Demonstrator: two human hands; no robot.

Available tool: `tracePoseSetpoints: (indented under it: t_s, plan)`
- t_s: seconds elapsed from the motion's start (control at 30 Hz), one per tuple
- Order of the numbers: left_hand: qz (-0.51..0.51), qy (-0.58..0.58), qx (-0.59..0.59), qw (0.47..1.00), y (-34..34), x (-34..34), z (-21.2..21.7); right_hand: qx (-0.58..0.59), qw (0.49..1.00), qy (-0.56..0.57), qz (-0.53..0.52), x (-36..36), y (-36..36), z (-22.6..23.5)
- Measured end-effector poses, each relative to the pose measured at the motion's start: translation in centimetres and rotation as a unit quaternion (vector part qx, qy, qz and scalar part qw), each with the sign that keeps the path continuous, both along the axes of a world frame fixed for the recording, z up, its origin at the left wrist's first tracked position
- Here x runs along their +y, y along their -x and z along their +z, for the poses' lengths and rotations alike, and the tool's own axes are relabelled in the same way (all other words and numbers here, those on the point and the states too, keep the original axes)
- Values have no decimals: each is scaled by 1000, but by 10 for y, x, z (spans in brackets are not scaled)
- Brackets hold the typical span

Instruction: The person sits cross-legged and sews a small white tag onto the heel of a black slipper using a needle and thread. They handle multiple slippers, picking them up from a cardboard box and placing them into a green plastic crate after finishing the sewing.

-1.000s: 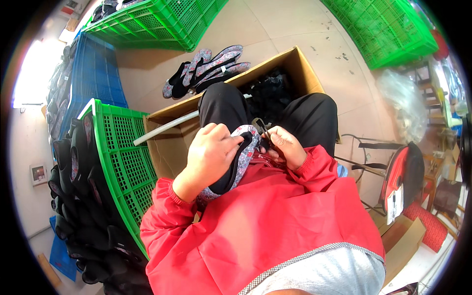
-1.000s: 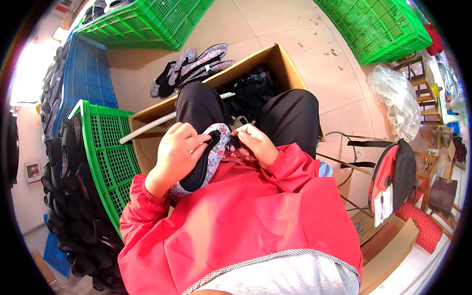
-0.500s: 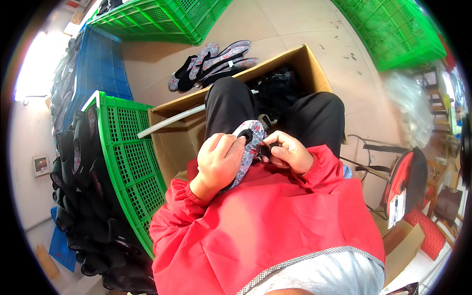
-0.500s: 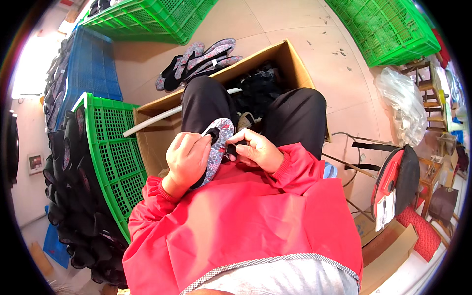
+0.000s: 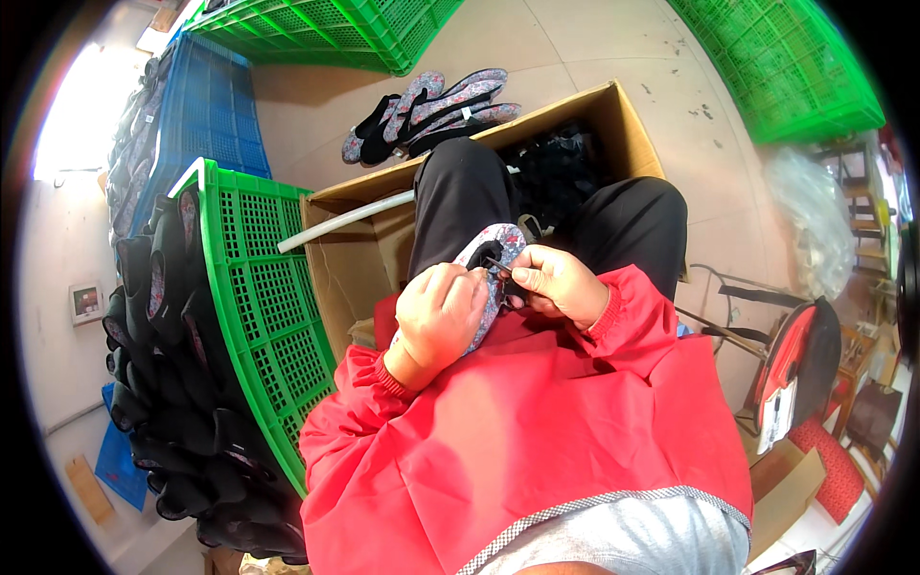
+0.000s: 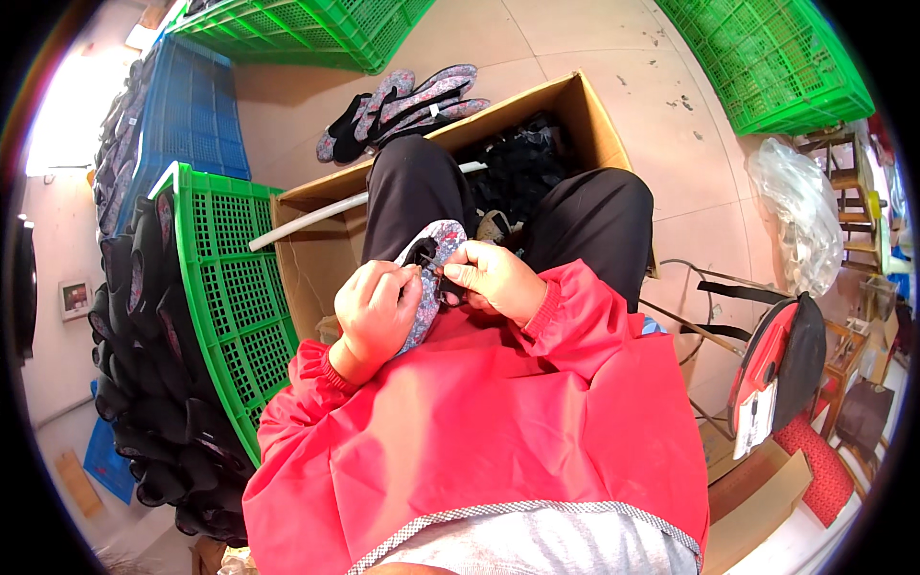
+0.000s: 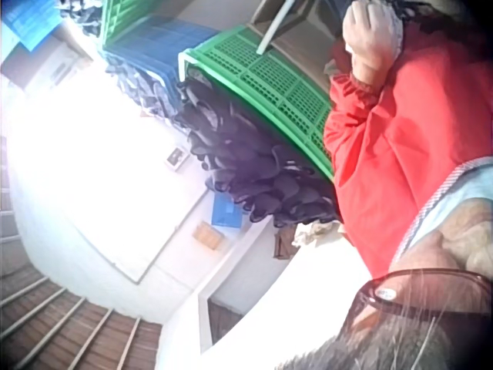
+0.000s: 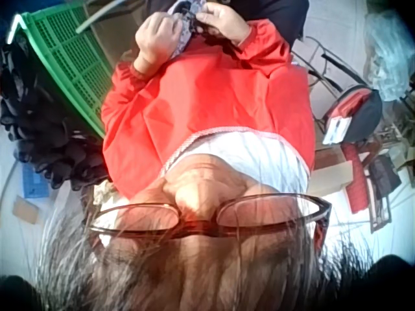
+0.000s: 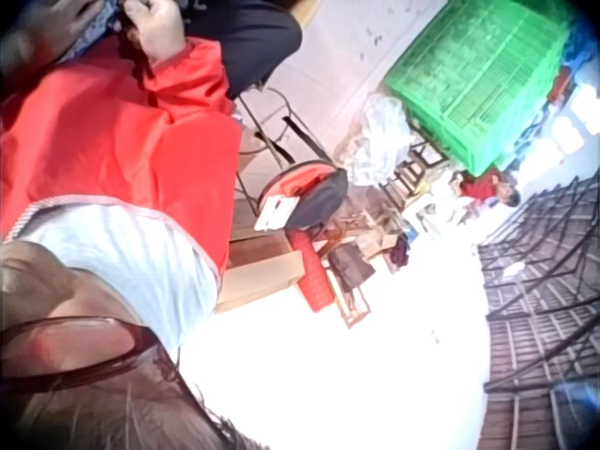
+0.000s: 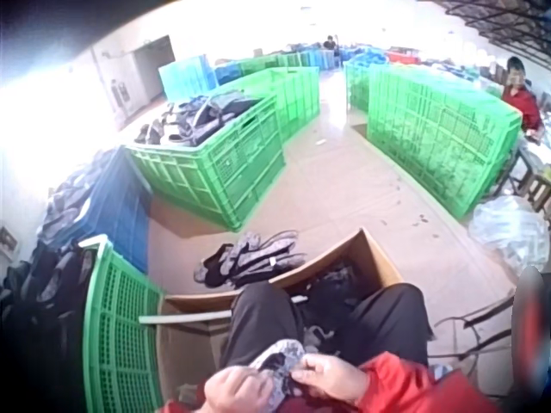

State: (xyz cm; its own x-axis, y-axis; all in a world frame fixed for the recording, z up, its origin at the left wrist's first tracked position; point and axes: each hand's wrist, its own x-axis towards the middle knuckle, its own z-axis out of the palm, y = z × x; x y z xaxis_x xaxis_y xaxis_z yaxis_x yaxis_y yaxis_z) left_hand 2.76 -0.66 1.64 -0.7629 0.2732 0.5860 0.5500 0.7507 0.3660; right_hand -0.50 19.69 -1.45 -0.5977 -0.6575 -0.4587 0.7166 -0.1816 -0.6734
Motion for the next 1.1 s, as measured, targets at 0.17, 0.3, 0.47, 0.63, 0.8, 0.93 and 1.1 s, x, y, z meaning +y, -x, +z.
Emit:
tracePoseSetpoints:
  t_s: [0.17, 0.3, 0.47, 0.63, 0.8, 0.93, 1.1]
  plan:
    - [-8, -1, 4, 1000, -1, -1, -6, -40, 998, -11, 47, 2, 12, 4]
    - [-13, 2, 8, 1000, -1, -1, -6, -52, 997, -4, 56, 3, 16, 3]
    - [-38, 9, 11, 999, 0, -1, -4, -47, 996, 28, 71, 4, 20, -2]
    - [-23, -5, 13, 1000, 0, -1, -6, -45, 995, 27, 90, 7, 23, -4]
    - [-16, -8, 20, 1000, 1, 0, -4, -48, 993, 36, 100, 9, 25, -5]
    - [-23, -10, 16, 1000, 1, 0, -5, -53, 992, 45, 101, 9, 26, -7]
    - [-40, -10, 9, 999, 0, 0, -5, -57, 994, 23, 88, 6, 25, -5]
